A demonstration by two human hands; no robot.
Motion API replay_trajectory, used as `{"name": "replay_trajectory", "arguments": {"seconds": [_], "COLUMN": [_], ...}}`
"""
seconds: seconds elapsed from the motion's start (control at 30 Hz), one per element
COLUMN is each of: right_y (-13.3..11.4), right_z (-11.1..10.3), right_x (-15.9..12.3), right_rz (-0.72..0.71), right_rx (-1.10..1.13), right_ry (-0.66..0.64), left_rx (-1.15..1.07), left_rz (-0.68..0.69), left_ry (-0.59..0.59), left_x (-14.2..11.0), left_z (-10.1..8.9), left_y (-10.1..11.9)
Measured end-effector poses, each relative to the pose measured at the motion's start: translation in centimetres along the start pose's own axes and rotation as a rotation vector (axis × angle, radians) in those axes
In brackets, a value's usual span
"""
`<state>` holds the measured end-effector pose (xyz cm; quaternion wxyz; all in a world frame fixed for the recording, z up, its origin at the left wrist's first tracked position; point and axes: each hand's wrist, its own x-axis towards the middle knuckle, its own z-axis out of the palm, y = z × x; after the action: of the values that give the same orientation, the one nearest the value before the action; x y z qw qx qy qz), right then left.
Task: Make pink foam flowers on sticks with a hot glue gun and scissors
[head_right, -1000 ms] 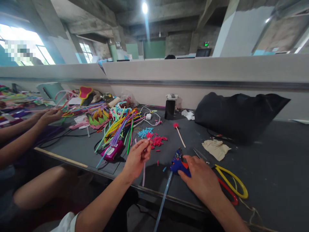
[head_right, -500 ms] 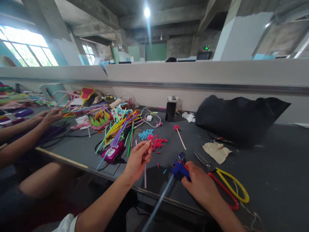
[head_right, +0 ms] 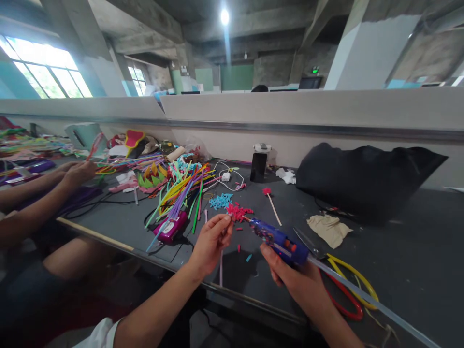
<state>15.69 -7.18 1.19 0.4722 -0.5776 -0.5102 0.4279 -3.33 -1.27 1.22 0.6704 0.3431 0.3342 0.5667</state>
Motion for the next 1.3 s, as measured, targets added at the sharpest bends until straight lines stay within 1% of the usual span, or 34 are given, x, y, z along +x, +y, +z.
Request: {"name": "replay_trajectory", "arguments": {"seconds": [0.07,0.13,0.2,0.37,0.5,0.7,1.0,1.23,1.3], "right_y": [0.9,1.6,1.8,0.3,-0.5,0.0,-0.2,-0.5,-0.5], "right_z": [0.6,0.8,0.9,1.4,1.7,1.5,1.6,1.8,1.8], "right_x": [0.2,0.5,0.7,0.4,0.0,0.3,0.3,0.3,0.3], "right_rz": [0.011,0.019,0.012,-0.103,-0.179,-0.181,-0.204,-0.194,-0.19], "right_rx": [-0.024,-0.058,-0.081,-0.208,-0.3,-0.307,-0.317,-0.322,-0.321], "right_ry": [0.023,0.007,-0.009,0.053,0.035,0.006,0.032,0.072,0.065], "left_rx": [0.004,0.007,0.005,0.001,0.011,0.014,0.014,0.016,0.02], "left_rz": [-0.013,-0.037,-0.054,-0.069,-0.064,-0.074,-0.065,-0.077,-0.074], "left_ry": [-0.004,-0.001,-0.005,-0.005,-0.006,-0.011,-0.023,-0.01,-0.012], "left_x": [-0.2,-0.3,-0.4,-0.4,-0.4,-0.6,-0.4,-0.5,-0.5], "left_z": [0.1,0.2,0.2,0.4,0.4,0.6,0.4,0.6,0.6], "left_y": [-0.1,-0.1,-0.1,0.0,0.0,0.0,-0.2,0.0,0.0]}}
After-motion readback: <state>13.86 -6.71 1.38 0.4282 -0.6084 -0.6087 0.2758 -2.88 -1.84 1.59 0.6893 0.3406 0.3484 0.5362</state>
